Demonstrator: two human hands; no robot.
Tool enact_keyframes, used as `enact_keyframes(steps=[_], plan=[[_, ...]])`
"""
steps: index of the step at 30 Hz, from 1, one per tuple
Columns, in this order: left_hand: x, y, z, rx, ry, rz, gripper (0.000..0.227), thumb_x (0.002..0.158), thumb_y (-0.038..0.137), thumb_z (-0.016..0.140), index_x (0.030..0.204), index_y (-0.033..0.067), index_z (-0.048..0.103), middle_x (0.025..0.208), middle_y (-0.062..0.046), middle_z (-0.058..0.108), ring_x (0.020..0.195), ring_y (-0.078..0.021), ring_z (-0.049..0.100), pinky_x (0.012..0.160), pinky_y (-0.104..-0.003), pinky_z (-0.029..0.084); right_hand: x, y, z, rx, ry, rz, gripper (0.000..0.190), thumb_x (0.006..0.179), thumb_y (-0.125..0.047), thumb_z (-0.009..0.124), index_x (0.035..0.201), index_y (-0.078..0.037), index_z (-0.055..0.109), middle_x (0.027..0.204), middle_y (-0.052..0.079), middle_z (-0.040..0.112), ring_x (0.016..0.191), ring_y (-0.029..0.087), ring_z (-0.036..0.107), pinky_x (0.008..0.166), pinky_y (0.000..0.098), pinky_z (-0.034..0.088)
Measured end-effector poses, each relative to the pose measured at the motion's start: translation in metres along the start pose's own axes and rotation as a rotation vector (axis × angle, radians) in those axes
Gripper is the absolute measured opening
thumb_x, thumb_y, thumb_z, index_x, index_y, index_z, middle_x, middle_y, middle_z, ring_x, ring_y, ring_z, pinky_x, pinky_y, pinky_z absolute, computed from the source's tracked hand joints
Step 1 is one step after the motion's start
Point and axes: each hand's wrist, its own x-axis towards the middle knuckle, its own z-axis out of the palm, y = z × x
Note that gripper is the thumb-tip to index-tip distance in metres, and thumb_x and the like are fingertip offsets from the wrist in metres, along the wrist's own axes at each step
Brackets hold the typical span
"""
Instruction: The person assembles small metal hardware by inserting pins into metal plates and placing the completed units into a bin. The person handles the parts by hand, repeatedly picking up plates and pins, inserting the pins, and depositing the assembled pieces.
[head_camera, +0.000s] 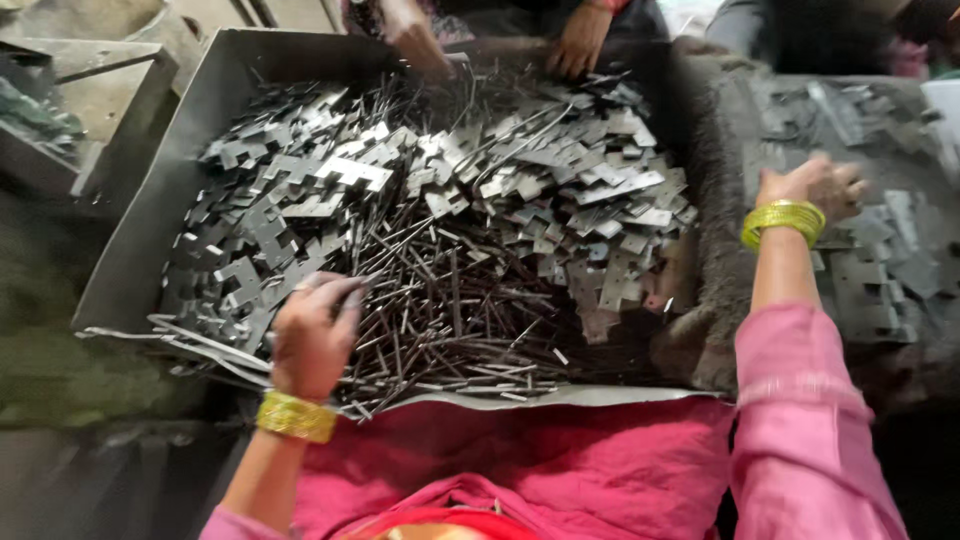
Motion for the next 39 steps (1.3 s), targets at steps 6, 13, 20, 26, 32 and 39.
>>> enact_keyframes(steps=[6, 13, 20, 26, 32, 39], plan=[[-0.017, 0.040, 0.052, -0.164, -0.135, 0.331, 0.027, 0.084, 0.007, 0.072, 0.111, 0.0065, 0.071, 0.112, -0.012, 0.071, 0.103, -0.0308, 0.069, 0.090, -0.039, 0.058, -0.195, -0.066, -0.090, 1.394, -1.253, 0.470, 0.058, 0.103, -0.049, 0.048, 0.102, 0.004, 0.071, 0.091, 0.020, 0.075, 0.071, 0.030, 0.072, 0.061, 0.0443, 0.059], [-0.067, 0.069, 0.064, -0.223, -0.263, 0.707, 0.034, 0.084, 0.022, 0.077, 0.115, 0.0096, 0.071, 0.119, -0.009, 0.068, 0.113, -0.0264, 0.067, 0.107, -0.047, 0.048, -0.295, -0.105, -0.128, 2.080, -1.519, 0.980, 0.049, 0.103, -0.034, 0.048, 0.133, 0.002, 0.060, 0.125, 0.022, 0.071, 0.105, 0.034, 0.070, 0.083, 0.0444, 0.061], [-0.079, 0.029, 0.024, -0.223, -0.119, 0.147, 0.013, 0.093, 0.016, 0.075, 0.105, 0.0105, 0.075, 0.111, -0.005, 0.073, 0.103, -0.0243, 0.069, 0.092, -0.038, 0.052, -0.267, -0.153, -0.061, 0.434, -0.593, -0.463, 0.013, 0.099, -0.015, 0.066, 0.107, -0.010, 0.074, 0.107, 0.015, 0.066, 0.096, 0.034, 0.068, 0.079, 0.0473, 0.059], [-0.084, 0.030, 0.038, -0.243, -0.154, 0.134, 0.011, 0.092, 0.016, 0.074, 0.102, 0.0110, 0.075, 0.104, -0.005, 0.074, 0.095, -0.0252, 0.070, 0.085, -0.037, 0.053, -0.279, -0.174, -0.056, -0.003, -0.388, -0.883, 0.007, 0.089, -0.012, 0.066, 0.084, -0.011, 0.070, 0.105, 0.010, 0.063, 0.100, 0.026, 0.068, 0.069, 0.0339, 0.061], [-0.063, 0.042, 0.129, -0.262, -0.370, 0.019, 0.016, 0.095, 0.023, 0.068, 0.101, 0.0091, 0.074, 0.096, -0.010, 0.070, 0.092, -0.0327, 0.067, 0.081, -0.042, 0.053, -0.239, -0.115, -0.089, 0.755, -0.152, -0.408, 0.023, 0.088, -0.004, 0.067, 0.111, -0.004, 0.062, 0.107, 0.012, 0.063, 0.096, 0.030, 0.065, 0.085, 0.0436, 0.056], [-0.010, 0.108, 0.270, -0.073, -0.398, -0.012, 0.033, 0.093, 0.027, 0.068, 0.115, 0.0027, 0.061, 0.106, -0.018, 0.069, 0.102, -0.0368, 0.067, 0.088, -0.046, 0.054, -0.227, -0.011, -0.130, 1.933, -0.383, 1.138, 0.027, 0.105, -0.027, 0.050, 0.120, -0.006, 0.059, 0.103, 0.018, 0.067, 0.092, 0.034, 0.068, 0.085, 0.0521, 0.060]])
